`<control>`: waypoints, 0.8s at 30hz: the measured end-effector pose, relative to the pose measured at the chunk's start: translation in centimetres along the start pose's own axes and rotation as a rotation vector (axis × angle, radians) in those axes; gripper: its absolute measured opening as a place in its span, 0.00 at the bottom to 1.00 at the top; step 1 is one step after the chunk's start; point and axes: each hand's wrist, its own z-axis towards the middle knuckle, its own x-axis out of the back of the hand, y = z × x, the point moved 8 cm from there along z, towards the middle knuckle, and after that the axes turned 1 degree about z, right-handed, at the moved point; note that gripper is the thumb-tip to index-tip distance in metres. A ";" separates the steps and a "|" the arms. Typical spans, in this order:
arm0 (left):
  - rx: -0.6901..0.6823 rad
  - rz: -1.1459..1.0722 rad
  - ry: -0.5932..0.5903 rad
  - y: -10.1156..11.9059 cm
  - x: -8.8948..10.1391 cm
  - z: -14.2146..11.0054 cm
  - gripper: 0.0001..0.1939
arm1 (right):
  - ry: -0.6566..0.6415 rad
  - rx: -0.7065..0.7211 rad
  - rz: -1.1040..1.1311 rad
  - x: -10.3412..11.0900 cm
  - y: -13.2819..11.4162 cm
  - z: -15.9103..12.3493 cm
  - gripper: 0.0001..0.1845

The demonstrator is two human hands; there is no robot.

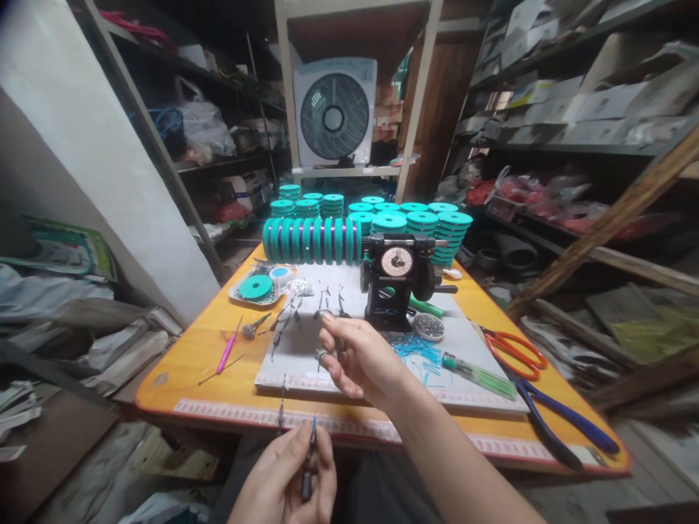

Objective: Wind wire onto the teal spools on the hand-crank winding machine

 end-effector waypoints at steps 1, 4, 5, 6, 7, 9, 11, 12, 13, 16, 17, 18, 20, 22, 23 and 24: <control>0.020 0.012 0.018 0.0 0.0 -0.2 0.21 | -0.008 0.006 -0.009 -0.1 -0.1 0.0 0.19; 0.036 0.014 0.057 0.2 0.2 -0.8 0.23 | -0.002 0.020 -0.004 0.0 -0.2 -0.2 0.19; 0.028 0.007 0.065 0.2 0.3 -1.0 0.24 | 0.009 0.023 0.002 0.1 -0.3 -0.3 0.19; 0.017 -0.002 0.070 0.2 0.4 -1.1 0.24 | 0.019 0.025 0.008 0.1 -0.3 -0.3 0.19; 0.008 -0.008 0.073 0.2 0.6 -1.2 0.24 | 0.025 0.027 0.012 0.2 -0.2 -0.4 0.18; -0.013 -0.001 0.075 0.1 0.9 -1.4 0.24 | 0.028 0.029 0.016 0.1 -0.2 -0.4 0.18; -0.028 0.032 0.069 0.0 1.2 -1.5 0.23 | 0.025 0.035 0.023 0.0 -0.2 -0.4 0.17; -0.030 0.053 0.067 -0.1 1.3 -1.5 0.23 | 0.023 0.036 0.025 -0.1 -0.2 -0.4 0.17; -0.028 0.069 0.067 -0.1 1.4 -1.5 0.24 | 0.021 0.035 0.023 -0.1 -0.2 -0.4 0.17; -0.007 0.090 0.093 -0.2 1.5 -1.5 0.25 | 0.007 0.020 0.004 -0.1 -0.3 -0.3 0.18; -0.013 0.097 0.107 0.0 1.4 -1.4 0.25 | 0.002 0.018 -0.003 -0.1 -0.4 -0.3 0.19; -0.030 0.106 0.123 0.2 1.4 -1.4 0.25 | -0.001 0.020 -0.009 -0.1 -0.5 -0.3 0.19; -0.077 0.134 0.152 0.8 1.2 -1.2 0.26 | 0.005 0.028 -0.023 0.0 -0.7 -0.4 0.19; -0.103 0.156 0.172 1.1 1.2 -1.0 0.25 | 0.018 0.030 -0.028 0.1 -0.8 -0.5 0.19; -0.101 0.158 0.178 1.1 1.2 -0.9 0.24 | 0.025 0.028 -0.021 0.2 -0.8 -0.5 0.19; -0.096 0.155 0.183 1.0 1.3 -0.9 0.23 | 0.034 0.027 -0.008 0.3 -0.8 -0.5 0.19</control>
